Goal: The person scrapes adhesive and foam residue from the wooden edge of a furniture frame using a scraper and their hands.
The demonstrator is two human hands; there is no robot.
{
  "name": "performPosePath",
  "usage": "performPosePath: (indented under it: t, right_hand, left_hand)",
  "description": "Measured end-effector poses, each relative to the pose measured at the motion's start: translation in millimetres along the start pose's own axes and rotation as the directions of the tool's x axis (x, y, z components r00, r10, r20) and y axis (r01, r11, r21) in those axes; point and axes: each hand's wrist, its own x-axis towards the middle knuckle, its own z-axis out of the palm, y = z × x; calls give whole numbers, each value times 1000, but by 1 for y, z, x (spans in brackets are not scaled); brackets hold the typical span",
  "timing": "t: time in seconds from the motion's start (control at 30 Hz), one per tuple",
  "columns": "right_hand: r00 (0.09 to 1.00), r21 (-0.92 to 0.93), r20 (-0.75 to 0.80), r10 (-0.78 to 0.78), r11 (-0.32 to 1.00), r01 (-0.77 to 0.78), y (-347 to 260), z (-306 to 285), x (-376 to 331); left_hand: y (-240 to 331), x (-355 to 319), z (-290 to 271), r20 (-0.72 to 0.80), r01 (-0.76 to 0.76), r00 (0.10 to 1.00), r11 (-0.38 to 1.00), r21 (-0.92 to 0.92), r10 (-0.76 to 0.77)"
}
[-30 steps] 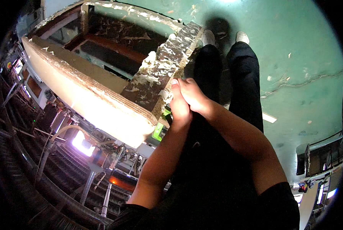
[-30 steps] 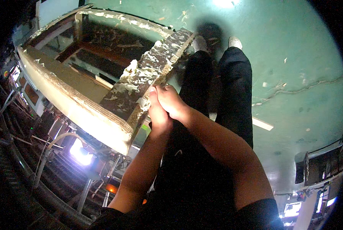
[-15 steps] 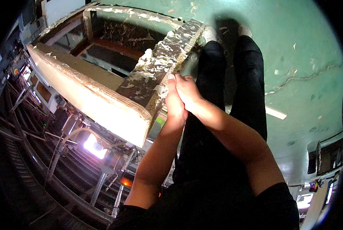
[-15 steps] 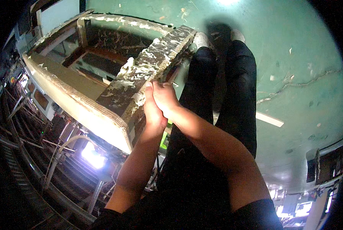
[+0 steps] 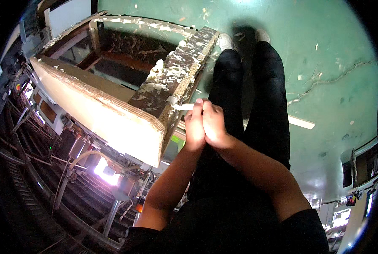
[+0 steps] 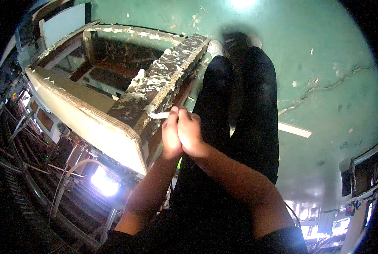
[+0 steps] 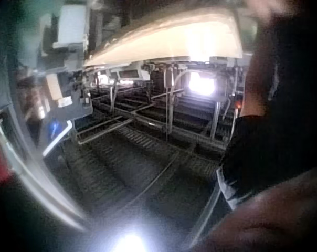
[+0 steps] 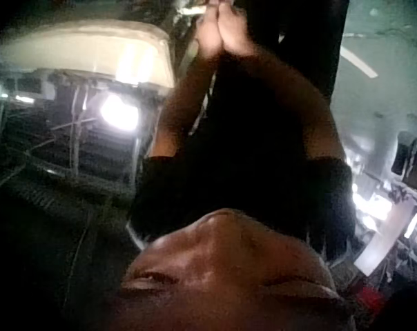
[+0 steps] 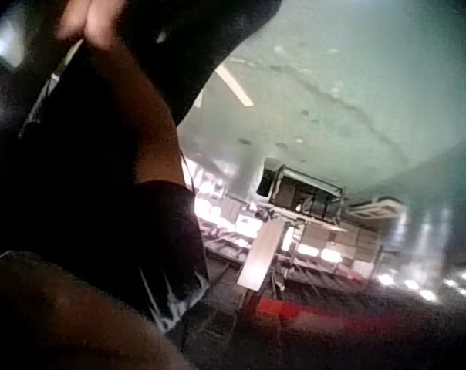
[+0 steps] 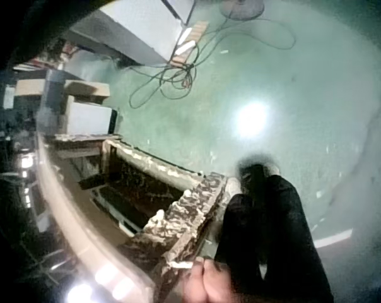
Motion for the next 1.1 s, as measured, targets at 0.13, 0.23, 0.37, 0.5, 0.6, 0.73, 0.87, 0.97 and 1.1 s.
performPosePath:
  t: [0.13,0.23,0.37,0.5,0.6,0.73,0.87,0.97,1.1]
  right_hand:
    - [996,124,43,-75,990,69,9,-9,-10]
    - [989,118,63,-135,985,127,9,-32,-16]
    - [998,-79,35,-53,995,56,-17,-83,-24]
    - [997,-262,5,-74,962,72,-51,-115,-22]
    - [989,-187,118,-90,976,112,-65,-116,-13]
    - [961,-140,206,-186,966,217,-69,-101,0]
    - [915,-341,182,-360,850,402,-70,-78,13]
    - [849,-472,227,-477,709,524,-78,-63,26]
    - [553,-602,463,-693,213,770,-93,-45,38]
  left_hand:
    - [-6,-14,2,66,-168,983,983,-75,173]
    - [-24,-23,10,118,-171,978,984,-42,175]
    - [-62,-25,47,275,-77,954,982,-174,123]
    - [-80,-16,79,432,-97,880,964,-249,200]
    - [-73,-12,78,441,-84,877,965,-249,190]
    - [-53,-4,59,405,-215,860,940,-265,311]
    - [-39,3,39,289,-40,941,903,-428,179]
    - [-31,8,20,224,-26,963,884,-467,147]
    - [-30,11,-1,163,-51,972,833,-552,168]
